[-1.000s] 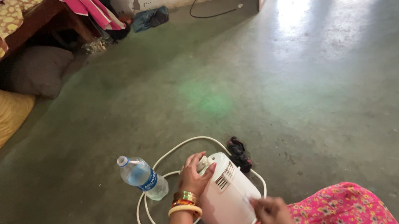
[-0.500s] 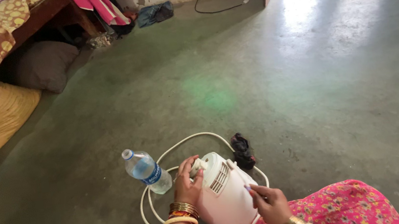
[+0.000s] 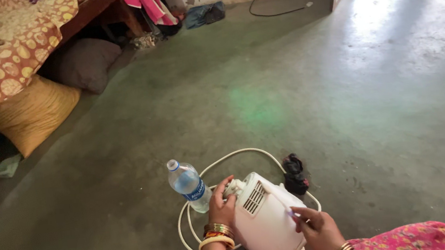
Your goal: The person wipes the exterior of a juicer base with a black cloth and uses a toothbrush to scrub the crevices around the motor hub.
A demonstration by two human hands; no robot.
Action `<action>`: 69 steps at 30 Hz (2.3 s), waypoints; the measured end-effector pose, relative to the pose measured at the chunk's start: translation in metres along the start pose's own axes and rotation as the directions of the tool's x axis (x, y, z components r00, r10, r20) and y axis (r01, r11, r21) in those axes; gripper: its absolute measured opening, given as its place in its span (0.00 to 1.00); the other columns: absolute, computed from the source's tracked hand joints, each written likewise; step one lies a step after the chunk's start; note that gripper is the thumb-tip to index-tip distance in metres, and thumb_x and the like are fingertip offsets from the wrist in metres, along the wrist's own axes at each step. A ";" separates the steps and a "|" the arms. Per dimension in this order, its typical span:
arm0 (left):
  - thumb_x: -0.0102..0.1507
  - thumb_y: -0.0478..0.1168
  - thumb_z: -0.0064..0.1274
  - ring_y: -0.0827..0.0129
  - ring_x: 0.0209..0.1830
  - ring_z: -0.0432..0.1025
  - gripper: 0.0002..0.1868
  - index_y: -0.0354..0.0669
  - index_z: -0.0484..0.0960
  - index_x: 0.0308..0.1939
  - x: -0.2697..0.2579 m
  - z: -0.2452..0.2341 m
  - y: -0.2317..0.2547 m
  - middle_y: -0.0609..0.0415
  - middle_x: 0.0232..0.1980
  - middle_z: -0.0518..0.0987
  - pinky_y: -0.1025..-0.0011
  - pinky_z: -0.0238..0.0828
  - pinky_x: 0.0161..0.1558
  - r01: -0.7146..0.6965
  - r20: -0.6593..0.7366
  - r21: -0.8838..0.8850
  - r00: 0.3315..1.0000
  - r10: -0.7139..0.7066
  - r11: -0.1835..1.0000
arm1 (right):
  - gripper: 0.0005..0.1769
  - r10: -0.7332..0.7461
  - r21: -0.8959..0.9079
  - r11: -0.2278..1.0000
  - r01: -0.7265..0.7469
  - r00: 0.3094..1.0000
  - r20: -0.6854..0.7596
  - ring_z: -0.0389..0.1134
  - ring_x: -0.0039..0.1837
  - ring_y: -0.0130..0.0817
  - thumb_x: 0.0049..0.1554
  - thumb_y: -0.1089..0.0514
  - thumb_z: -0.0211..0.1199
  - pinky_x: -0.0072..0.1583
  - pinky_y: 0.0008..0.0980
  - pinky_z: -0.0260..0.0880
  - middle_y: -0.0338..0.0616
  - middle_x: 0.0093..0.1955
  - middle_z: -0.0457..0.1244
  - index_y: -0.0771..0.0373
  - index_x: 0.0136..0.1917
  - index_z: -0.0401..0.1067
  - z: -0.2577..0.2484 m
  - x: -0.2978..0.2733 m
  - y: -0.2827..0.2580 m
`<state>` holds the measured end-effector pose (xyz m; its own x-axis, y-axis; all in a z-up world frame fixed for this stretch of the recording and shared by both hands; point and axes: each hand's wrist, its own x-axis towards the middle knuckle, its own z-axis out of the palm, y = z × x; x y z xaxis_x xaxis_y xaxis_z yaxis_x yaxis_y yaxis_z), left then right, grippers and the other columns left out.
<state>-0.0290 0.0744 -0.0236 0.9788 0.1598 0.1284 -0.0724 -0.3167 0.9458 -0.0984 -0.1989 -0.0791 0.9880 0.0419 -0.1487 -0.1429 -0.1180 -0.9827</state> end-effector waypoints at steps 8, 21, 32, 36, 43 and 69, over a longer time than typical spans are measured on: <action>0.57 0.32 0.50 0.63 0.53 0.80 0.24 0.46 0.83 0.57 0.017 0.001 0.005 0.49 0.55 0.85 0.69 0.75 0.53 0.044 0.069 -0.005 0.997 -0.043 0.999 | 0.18 -0.128 0.028 0.992 0.125 0.965 0.229 0.72 0.47 0.23 0.53 0.67 0.63 0.51 0.27 0.73 0.37 0.42 0.72 0.60 0.57 0.82 -0.027 0.021 -0.025; 0.55 0.33 0.51 0.58 0.54 0.79 0.23 0.47 0.85 0.55 0.021 0.011 0.002 0.46 0.54 0.85 0.68 0.73 0.56 0.035 0.041 0.054 0.998 -0.037 0.998 | 0.14 -0.300 -0.701 0.500 0.508 0.861 0.410 0.69 0.55 0.24 0.47 0.43 0.73 0.70 0.45 0.46 0.24 0.44 0.74 0.33 0.49 0.86 -0.044 0.119 -0.138; 0.55 0.34 0.52 0.60 0.55 0.79 0.23 0.45 0.84 0.55 0.020 0.017 0.008 0.46 0.54 0.84 0.68 0.73 0.57 0.058 0.051 -0.002 0.997 -0.057 0.998 | 0.14 -0.227 -0.776 0.472 0.419 0.908 0.352 0.68 0.58 0.22 0.46 0.45 0.76 0.71 0.44 0.48 0.21 0.51 0.75 0.34 0.48 0.86 -0.042 0.125 -0.150; 0.55 0.34 0.50 0.59 0.53 0.80 0.23 0.44 0.84 0.55 0.020 0.015 0.009 0.45 0.52 0.85 0.68 0.74 0.57 0.075 0.054 -0.017 0.996 -0.074 0.997 | 0.10 -0.236 -0.778 0.477 0.409 0.912 0.335 0.70 0.54 0.27 0.48 0.44 0.73 0.67 0.34 0.61 0.26 0.45 0.75 0.36 0.46 0.86 -0.064 0.132 -0.159; 0.54 0.33 0.51 0.58 0.54 0.79 0.23 0.42 0.84 0.54 0.022 0.017 0.003 0.45 0.53 0.84 0.68 0.73 0.57 0.036 0.047 -0.011 0.998 -0.035 0.999 | 0.11 -0.279 -0.738 0.551 0.389 0.920 0.277 0.72 0.51 0.32 0.45 0.51 0.76 0.64 0.36 0.64 0.31 0.42 0.75 0.42 0.45 0.87 -0.067 0.138 -0.152; 0.52 0.34 0.54 0.55 0.58 0.77 0.24 0.39 0.84 0.53 0.015 0.030 0.026 0.44 0.57 0.82 0.67 0.71 0.61 0.016 0.039 0.053 0.999 -0.018 0.998 | 0.49 0.074 -0.859 0.447 0.251 0.946 0.315 0.60 0.69 0.46 0.42 0.60 0.75 0.69 0.41 0.61 0.37 0.77 0.54 0.38 0.75 0.65 -0.049 0.197 0.049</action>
<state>-0.0104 0.0406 -0.0062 0.9867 0.1286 0.0994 -0.0464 -0.3633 0.9305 0.0917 -0.2449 -0.1512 0.9059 0.3431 -0.2481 0.2341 -0.8942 -0.3816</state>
